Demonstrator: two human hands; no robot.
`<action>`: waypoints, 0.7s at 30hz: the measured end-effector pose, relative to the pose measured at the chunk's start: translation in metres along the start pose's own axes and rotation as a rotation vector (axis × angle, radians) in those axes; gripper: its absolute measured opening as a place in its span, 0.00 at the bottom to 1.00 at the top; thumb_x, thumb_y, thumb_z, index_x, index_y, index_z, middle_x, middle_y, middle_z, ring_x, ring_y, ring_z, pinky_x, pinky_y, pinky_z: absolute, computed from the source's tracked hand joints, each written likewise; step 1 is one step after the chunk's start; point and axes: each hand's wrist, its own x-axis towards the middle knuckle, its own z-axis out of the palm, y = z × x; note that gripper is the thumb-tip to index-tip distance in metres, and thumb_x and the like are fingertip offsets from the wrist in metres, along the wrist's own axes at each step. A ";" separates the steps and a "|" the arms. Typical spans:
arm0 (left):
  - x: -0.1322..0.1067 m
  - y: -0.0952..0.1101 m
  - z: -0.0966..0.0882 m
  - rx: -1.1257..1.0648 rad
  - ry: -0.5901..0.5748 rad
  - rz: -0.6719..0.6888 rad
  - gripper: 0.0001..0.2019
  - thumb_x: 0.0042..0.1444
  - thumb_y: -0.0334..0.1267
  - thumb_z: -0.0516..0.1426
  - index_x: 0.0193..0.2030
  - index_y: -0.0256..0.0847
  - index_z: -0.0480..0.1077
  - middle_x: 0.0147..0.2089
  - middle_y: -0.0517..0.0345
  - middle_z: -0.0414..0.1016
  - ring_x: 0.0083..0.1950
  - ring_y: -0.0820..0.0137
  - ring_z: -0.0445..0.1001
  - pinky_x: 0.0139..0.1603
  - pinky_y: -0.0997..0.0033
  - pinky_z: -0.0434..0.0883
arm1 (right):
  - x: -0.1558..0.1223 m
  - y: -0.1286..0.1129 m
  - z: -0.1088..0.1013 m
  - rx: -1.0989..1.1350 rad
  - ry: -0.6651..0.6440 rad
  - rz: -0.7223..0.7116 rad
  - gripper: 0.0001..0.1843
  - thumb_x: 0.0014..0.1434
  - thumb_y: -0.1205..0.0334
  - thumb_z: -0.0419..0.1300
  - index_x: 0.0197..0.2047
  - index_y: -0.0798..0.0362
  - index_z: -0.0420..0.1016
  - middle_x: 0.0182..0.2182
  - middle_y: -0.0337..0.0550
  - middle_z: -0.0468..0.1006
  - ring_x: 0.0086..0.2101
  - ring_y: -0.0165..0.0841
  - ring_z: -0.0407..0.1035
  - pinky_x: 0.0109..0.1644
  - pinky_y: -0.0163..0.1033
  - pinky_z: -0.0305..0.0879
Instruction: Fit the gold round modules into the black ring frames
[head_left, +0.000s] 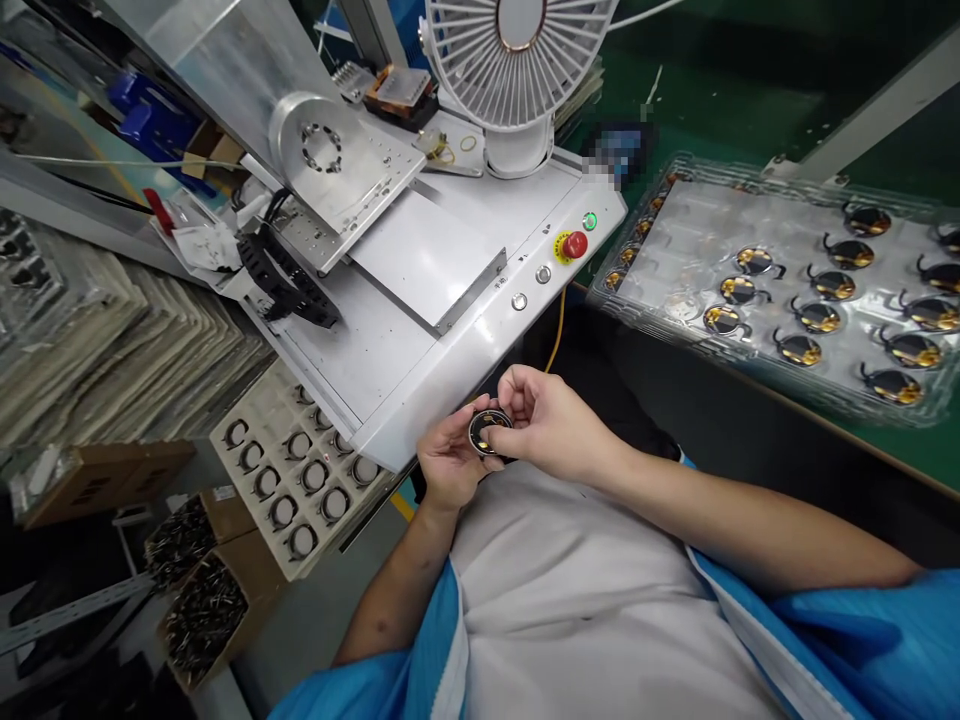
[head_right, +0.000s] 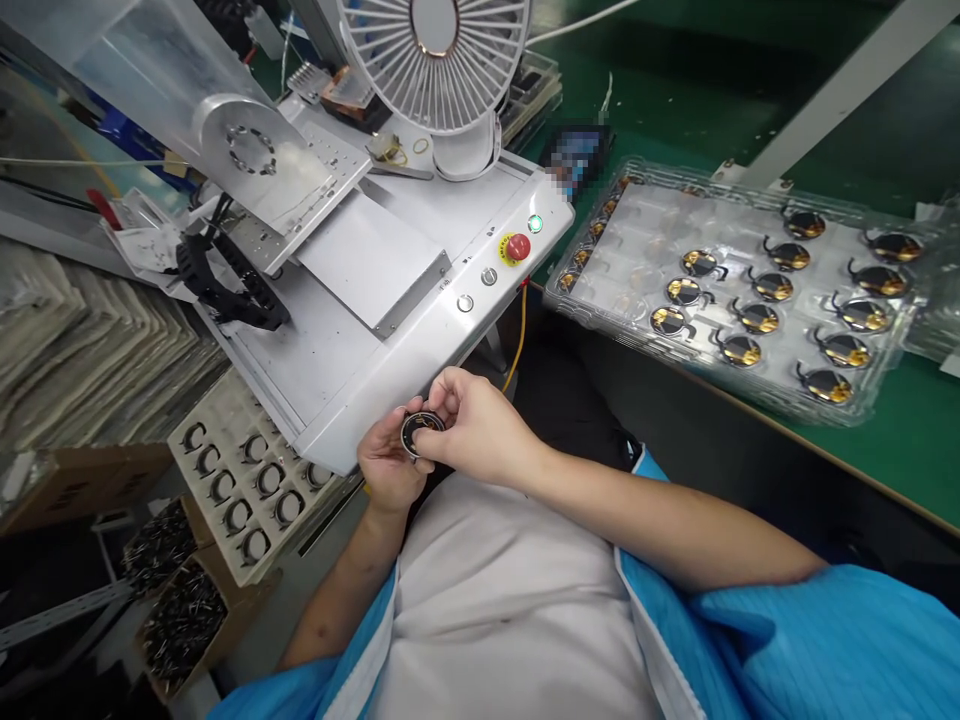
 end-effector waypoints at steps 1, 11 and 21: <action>0.000 0.000 0.000 0.008 0.009 0.001 0.29 0.39 0.46 0.78 0.51 0.54 0.82 0.51 0.54 0.87 0.49 0.61 0.86 0.49 0.65 0.84 | 0.000 0.000 0.000 0.013 -0.001 0.006 0.17 0.44 0.68 0.66 0.32 0.49 0.60 0.20 0.26 0.69 0.19 0.25 0.67 0.21 0.29 0.57; -0.003 -0.001 0.000 -0.020 0.052 0.008 0.29 0.39 0.44 0.78 0.51 0.54 0.82 0.51 0.55 0.86 0.48 0.61 0.87 0.49 0.65 0.85 | 0.007 0.003 -0.009 0.042 -0.061 0.168 0.22 0.44 0.63 0.75 0.33 0.51 0.64 0.20 0.31 0.75 0.21 0.28 0.71 0.22 0.30 0.69; -0.003 0.006 0.005 0.078 0.033 0.002 0.26 0.41 0.35 0.77 0.50 0.52 0.83 0.50 0.52 0.86 0.53 0.54 0.85 0.55 0.54 0.83 | 0.011 0.022 -0.012 0.154 -0.124 0.190 0.34 0.38 0.41 0.81 0.25 0.52 0.61 0.16 0.35 0.74 0.16 0.25 0.65 0.17 0.30 0.69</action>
